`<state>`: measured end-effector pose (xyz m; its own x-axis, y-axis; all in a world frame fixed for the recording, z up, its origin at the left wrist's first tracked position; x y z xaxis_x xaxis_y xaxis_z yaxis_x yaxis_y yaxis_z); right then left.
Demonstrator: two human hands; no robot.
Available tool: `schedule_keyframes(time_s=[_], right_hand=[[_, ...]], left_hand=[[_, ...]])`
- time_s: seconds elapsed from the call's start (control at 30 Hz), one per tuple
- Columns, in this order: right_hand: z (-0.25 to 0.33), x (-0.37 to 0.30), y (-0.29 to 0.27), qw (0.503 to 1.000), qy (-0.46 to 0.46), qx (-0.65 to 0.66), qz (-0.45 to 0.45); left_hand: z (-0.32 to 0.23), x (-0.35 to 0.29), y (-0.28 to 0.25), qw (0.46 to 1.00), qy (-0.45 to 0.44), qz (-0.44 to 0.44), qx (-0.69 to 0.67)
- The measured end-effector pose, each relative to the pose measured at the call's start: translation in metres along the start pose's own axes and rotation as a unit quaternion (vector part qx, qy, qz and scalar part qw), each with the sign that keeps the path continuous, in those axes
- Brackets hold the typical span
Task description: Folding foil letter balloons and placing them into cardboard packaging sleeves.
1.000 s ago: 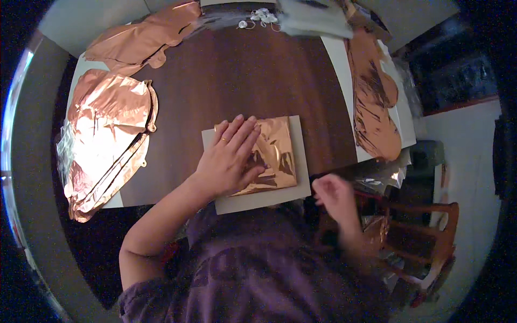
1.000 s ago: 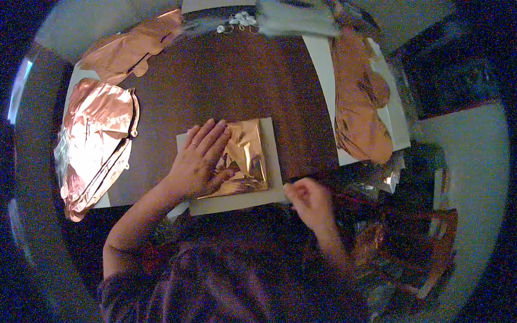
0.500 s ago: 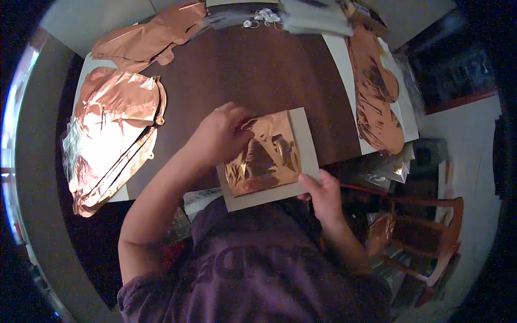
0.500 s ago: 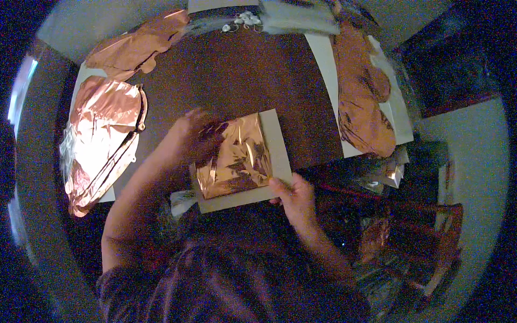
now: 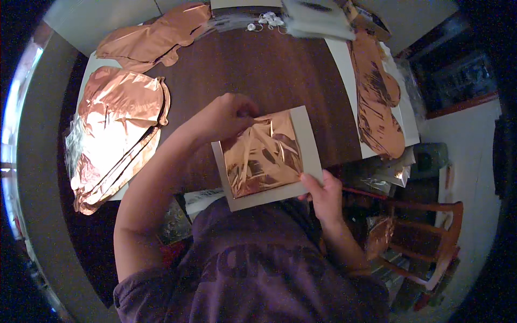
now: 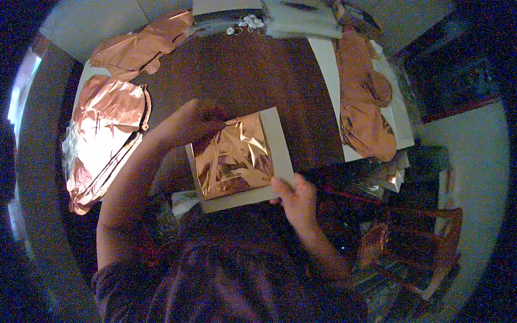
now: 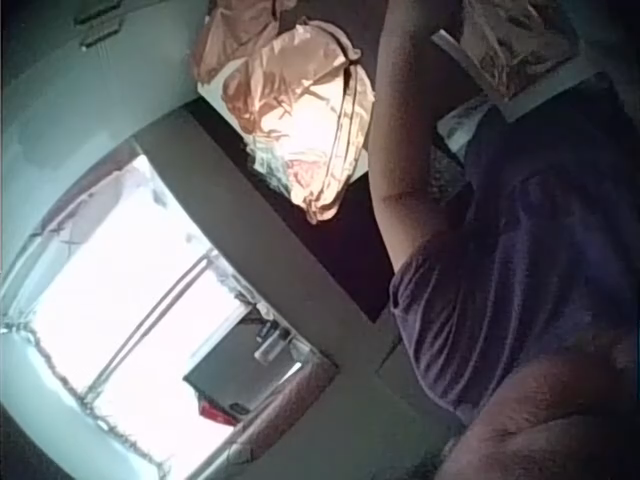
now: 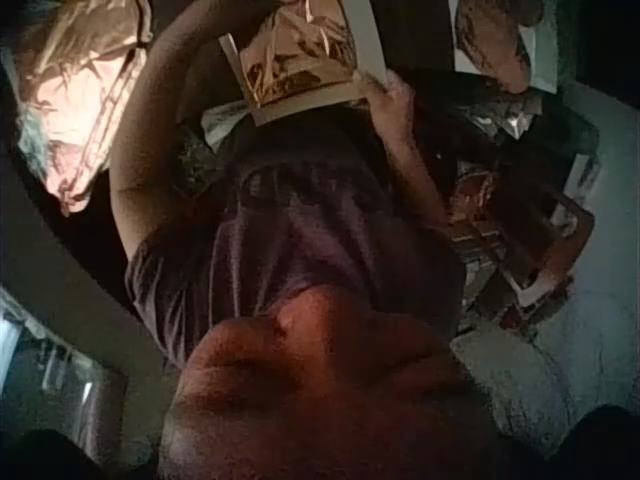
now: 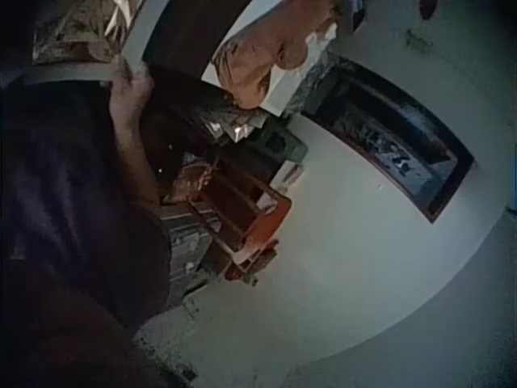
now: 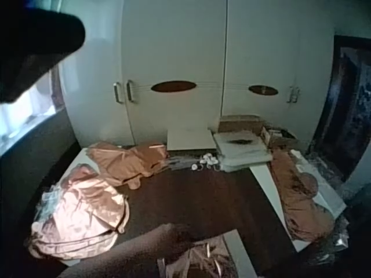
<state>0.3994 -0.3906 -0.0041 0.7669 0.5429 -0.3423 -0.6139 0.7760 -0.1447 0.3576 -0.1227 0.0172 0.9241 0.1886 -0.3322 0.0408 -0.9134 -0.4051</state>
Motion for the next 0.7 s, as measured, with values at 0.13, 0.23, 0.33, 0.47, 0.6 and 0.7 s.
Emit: schedule_keyframes(time_s=[0.13, 0.23, 0.33, 0.47, 0.6, 0.7], right_hand=[[0.01, 0.009, -0.002, 0.998, 0.003, -0.059, 0.001], [0.012, 0.015, 0.0, 0.998, 0.001, -0.069, -0.001], [0.013, 0.02, 0.005, 0.998, -0.013, -0.052, -0.02], [0.012, 0.024, 0.008, 0.998, -0.036, -0.038, -0.039], [0.019, 0.024, 0.011, 0.998, -0.037, -0.043, -0.036], [0.016, 0.027, 0.008, 0.995, -0.031, -0.08, -0.041]], left_hand=[[0.003, 0.012, -0.007, 0.994, 0.071, -0.071, 0.028], [0.006, 0.016, -0.009, 0.981, 0.035, -0.152, 0.116], [-0.019, 0.003, -0.007, 0.928, 0.014, -0.244, 0.282], [-0.034, -0.014, 0.003, 0.846, 0.086, -0.293, 0.436], [-0.019, -0.028, 0.028, 0.846, 0.245, -0.223, 0.419], [-0.009, -0.046, 0.037, 0.883, 0.202, -0.182, 0.382]])
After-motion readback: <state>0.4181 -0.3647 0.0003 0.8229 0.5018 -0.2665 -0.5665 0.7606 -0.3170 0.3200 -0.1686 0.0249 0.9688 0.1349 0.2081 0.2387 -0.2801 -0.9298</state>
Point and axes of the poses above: each hand's wrist, its own x-axis towards the middle knuckle, its own y-axis out of the palm, z = x × y, the point moved 7 cm from there along x, towards the middle knuckle, and after that the axes turned 2 degrees about -x, right-handed, at the moved point
